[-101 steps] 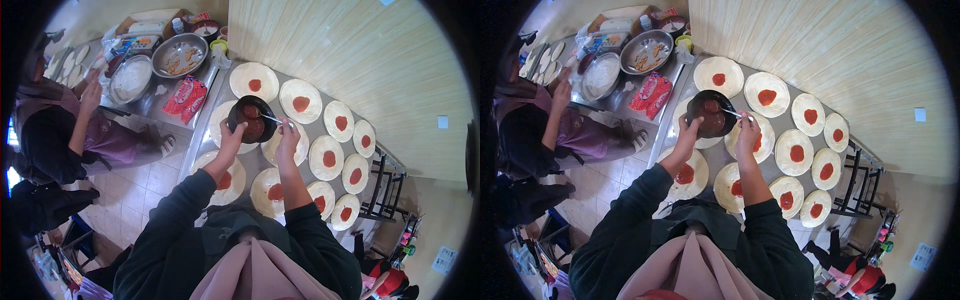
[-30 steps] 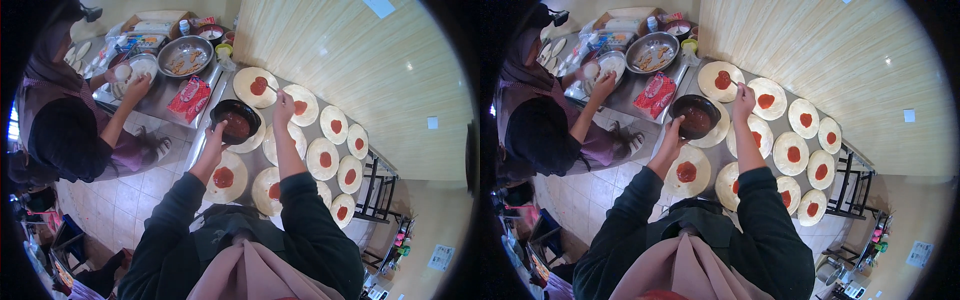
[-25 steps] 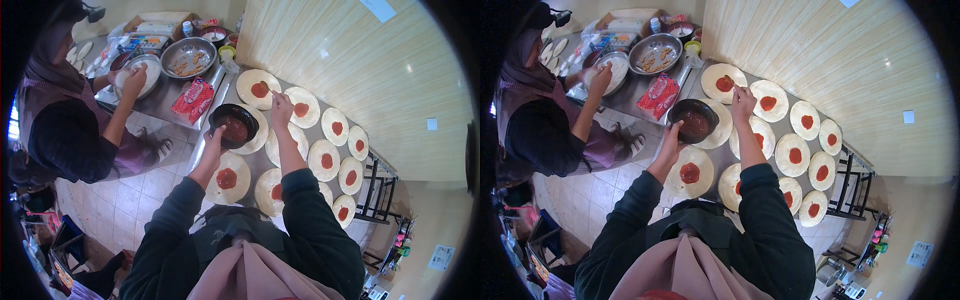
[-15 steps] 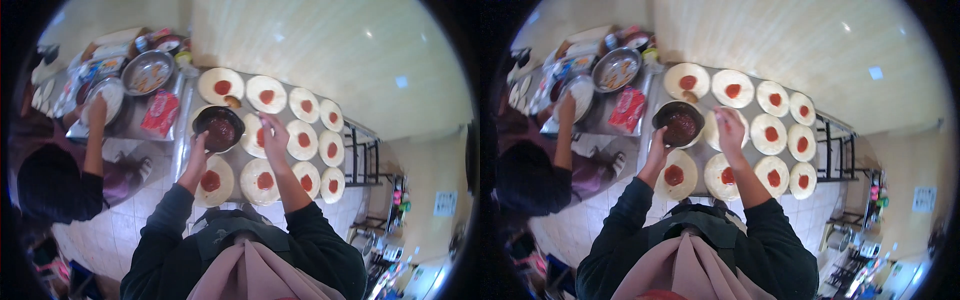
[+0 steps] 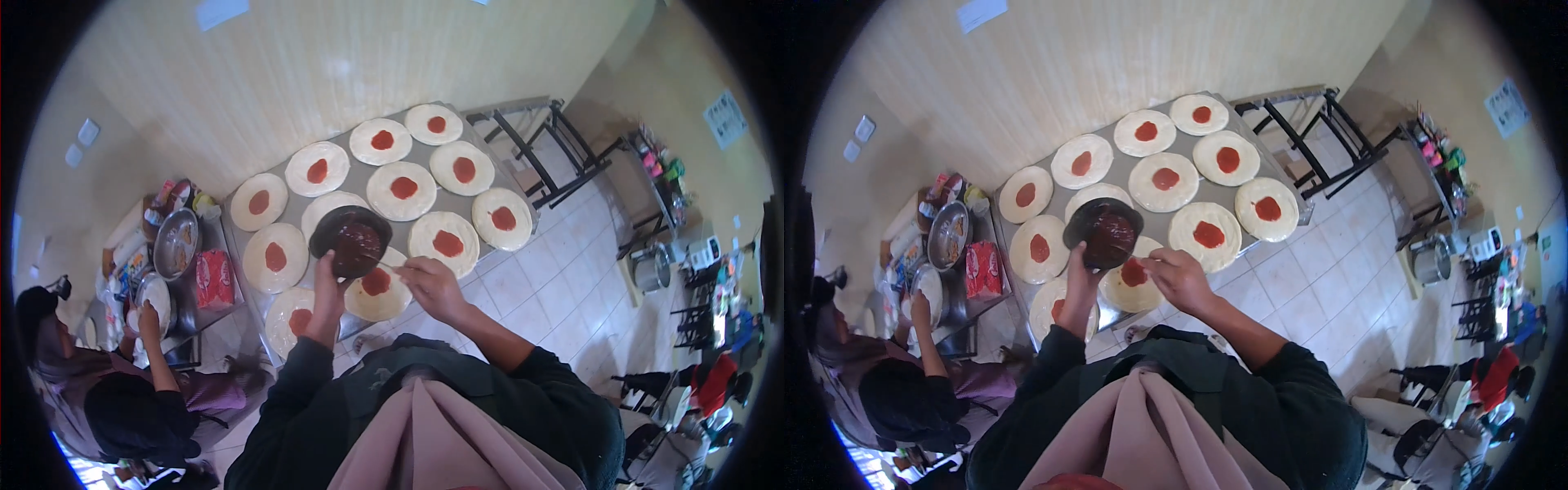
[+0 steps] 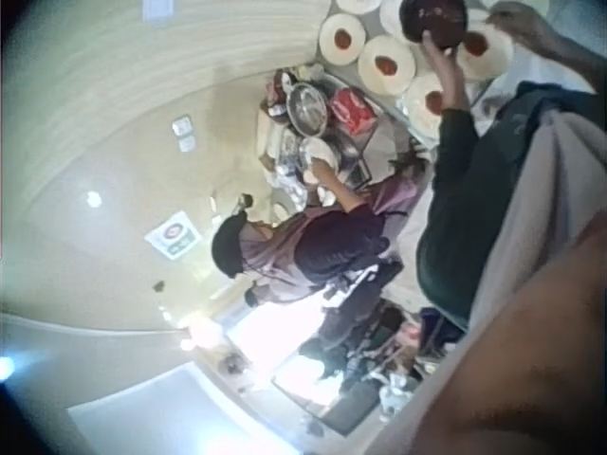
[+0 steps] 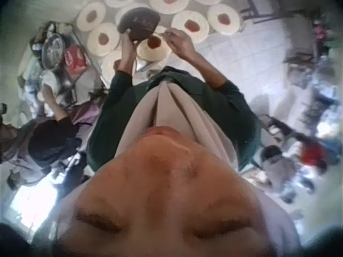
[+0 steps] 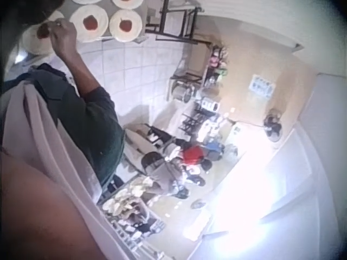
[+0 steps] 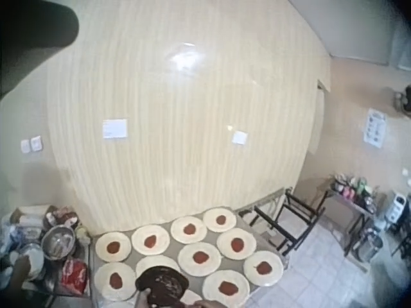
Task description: Applying cream and tomato sauce to several pizza bases on a preparation table.
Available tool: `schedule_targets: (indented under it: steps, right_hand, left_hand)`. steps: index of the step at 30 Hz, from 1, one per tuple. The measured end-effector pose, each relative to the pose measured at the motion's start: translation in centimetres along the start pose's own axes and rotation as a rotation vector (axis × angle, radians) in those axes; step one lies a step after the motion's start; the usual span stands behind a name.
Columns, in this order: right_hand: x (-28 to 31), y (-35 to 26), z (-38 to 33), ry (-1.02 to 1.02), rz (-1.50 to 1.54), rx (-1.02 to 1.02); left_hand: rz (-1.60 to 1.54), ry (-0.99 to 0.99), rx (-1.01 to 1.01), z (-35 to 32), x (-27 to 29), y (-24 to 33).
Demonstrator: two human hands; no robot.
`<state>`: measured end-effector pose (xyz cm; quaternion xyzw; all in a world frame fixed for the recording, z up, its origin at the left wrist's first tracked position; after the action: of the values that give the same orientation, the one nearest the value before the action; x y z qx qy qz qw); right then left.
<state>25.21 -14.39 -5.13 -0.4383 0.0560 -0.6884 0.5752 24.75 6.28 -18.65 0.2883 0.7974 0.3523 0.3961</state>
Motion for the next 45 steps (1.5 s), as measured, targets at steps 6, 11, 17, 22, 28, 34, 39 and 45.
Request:
schedule_targets:
  steps: [6,11,17,22,28,34,39,45]
  right_hand:
    - [12.3,2.6,-6.2,0.201,-0.057,-0.083]
    - [21.5,4.8,-11.8,0.336,-0.157,-0.131]
    - [33.2,6.4,-16.9,0.479,-0.334,-0.150]
    - [40.8,10.5,-20.7,0.425,-0.477,-0.251]
    - [49.9,13.0,-24.5,0.523,-0.665,-0.349]
    - [59.7,19.1,-26.9,0.612,-0.777,-0.474]
    - [68.5,24.8,-27.3,0.573,-0.836,-0.557]
    - [76.4,31.1,-30.2,0.611,-0.929,-0.709]
  left_hand:
    - [-0.017,-0.090,0.047,-1.9,-11.2,-7.2]
    - [0.067,-0.163,0.097,-5.1,-20.3,-13.5]
    - [0.097,-0.404,0.202,-7.6,-31.6,-21.6]
    - [0.268,-0.453,0.275,-7.9,-40.3,-27.2]
    - [0.386,-0.685,0.431,-8.0,-53.3,-35.3]
    - [0.472,-0.795,0.553,-7.7,-67.2,-44.8]
    - [0.633,-0.931,0.594,-8.8,-79.3,-50.2]
    - [0.729,-1.034,0.583,-11.8,-91.5,-56.3]
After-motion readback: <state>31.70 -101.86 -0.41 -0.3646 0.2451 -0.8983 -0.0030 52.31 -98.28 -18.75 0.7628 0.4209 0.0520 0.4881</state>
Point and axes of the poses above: each hand's wrist, its own z-axis towards the middle knuckle, its own x-axis out of the back of the hand, y = z × x, the point moved 7 cm from there along z, towards the middle knuckle, and after that the axes turned 6 degrees about y, right-handed, at the moved point
